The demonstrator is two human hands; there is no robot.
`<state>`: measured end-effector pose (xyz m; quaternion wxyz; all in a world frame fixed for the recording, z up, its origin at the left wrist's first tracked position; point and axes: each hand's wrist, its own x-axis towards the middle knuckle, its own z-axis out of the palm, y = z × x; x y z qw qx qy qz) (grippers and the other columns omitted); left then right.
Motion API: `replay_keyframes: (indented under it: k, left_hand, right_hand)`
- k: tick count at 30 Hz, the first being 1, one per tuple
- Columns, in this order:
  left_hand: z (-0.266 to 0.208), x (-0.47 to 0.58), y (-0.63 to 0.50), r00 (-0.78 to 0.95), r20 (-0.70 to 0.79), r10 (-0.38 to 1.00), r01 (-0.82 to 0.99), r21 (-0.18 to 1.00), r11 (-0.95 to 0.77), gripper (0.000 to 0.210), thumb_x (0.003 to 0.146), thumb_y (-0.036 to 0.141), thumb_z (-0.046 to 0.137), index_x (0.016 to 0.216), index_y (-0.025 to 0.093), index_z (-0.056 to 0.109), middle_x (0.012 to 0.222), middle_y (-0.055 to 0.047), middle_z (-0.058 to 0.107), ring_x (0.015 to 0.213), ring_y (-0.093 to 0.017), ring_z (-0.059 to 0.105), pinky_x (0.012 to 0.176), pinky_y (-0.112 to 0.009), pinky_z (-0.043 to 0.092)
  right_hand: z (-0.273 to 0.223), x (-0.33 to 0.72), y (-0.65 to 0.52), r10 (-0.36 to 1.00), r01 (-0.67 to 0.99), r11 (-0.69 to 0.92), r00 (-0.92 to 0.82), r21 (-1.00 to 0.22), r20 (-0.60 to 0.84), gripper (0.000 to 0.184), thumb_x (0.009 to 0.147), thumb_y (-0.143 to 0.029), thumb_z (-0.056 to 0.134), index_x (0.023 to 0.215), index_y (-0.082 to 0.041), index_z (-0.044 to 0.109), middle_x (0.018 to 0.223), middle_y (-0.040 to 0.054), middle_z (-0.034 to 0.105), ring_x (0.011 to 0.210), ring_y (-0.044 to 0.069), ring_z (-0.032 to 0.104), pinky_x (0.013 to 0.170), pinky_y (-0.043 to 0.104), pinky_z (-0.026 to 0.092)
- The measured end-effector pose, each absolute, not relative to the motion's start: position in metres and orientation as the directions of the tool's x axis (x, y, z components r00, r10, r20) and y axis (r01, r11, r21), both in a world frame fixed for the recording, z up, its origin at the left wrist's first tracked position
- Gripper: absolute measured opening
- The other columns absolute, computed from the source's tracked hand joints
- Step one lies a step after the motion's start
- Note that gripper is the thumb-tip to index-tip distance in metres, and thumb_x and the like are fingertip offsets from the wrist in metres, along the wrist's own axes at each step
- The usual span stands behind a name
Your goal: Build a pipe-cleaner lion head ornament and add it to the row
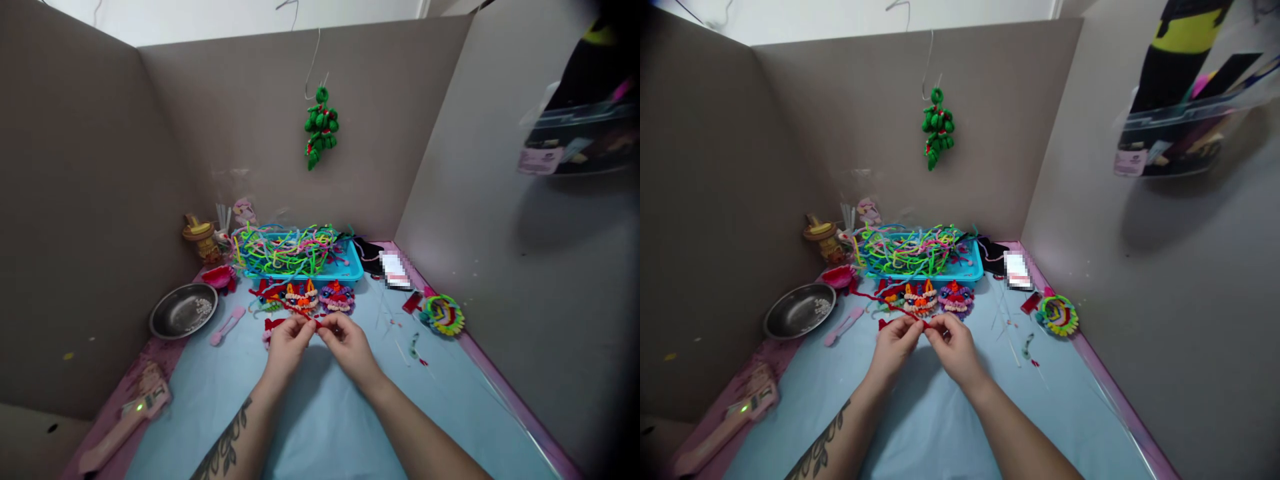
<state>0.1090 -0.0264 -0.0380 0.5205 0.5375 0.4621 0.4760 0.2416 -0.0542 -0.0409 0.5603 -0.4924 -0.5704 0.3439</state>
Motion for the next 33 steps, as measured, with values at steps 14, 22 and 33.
replay_keyframes:
  k: [14, 22, 33]
  left_hand:
    - [-0.035, 0.105, -0.027, 0.136, 0.036, 0.990, 0.106, 0.993, -0.050, 0.033, 0.071, 0.044, 0.063, 0.069, 0.011, 0.066, 0.050, 0.003, 0.048, 0.046, -0.008, 0.038, 0.043, -0.019, 0.027]
    - [-0.033, 0.105, -0.027, 0.177, 0.074, 0.981, 0.128, 0.987, -0.097, 0.035, 0.074, 0.047, 0.059, 0.067, 0.013, 0.064, 0.053, 0.002, 0.047, 0.050, -0.009, 0.040, 0.045, -0.019, 0.029]
    - [-0.036, 0.103, -0.024, 0.213, 0.099, 0.972, 0.153, 0.979, -0.133, 0.033, 0.074, 0.046, 0.058, 0.062, 0.015, 0.057, 0.051, 0.005, 0.043, 0.048, -0.009, 0.037, 0.047, -0.020, 0.029]
  right_hand:
    - [-0.043, 0.248, -0.052, 0.966, 0.078, 0.225, 0.108, -0.971, 0.233, 0.020, 0.082, -0.036, 0.051, 0.073, -0.018, 0.050, 0.062, -0.0034, 0.045, 0.055, 0.011, 0.041, 0.051, 0.021, 0.035]
    - [-0.041, 0.248, -0.051, 0.960, 0.148, 0.252, 0.083, -0.956, 0.266, 0.018, 0.081, -0.033, 0.051, 0.070, -0.018, 0.050, 0.063, -0.0026, 0.046, 0.057, 0.011, 0.042, 0.053, 0.022, 0.035]
    - [-0.036, 0.253, -0.051, 0.956, 0.286, 0.280, 0.005, -0.916, 0.294, 0.014, 0.080, -0.026, 0.050, 0.069, -0.018, 0.052, 0.065, -0.0017, 0.048, 0.060, 0.013, 0.045, 0.054, 0.023, 0.034]
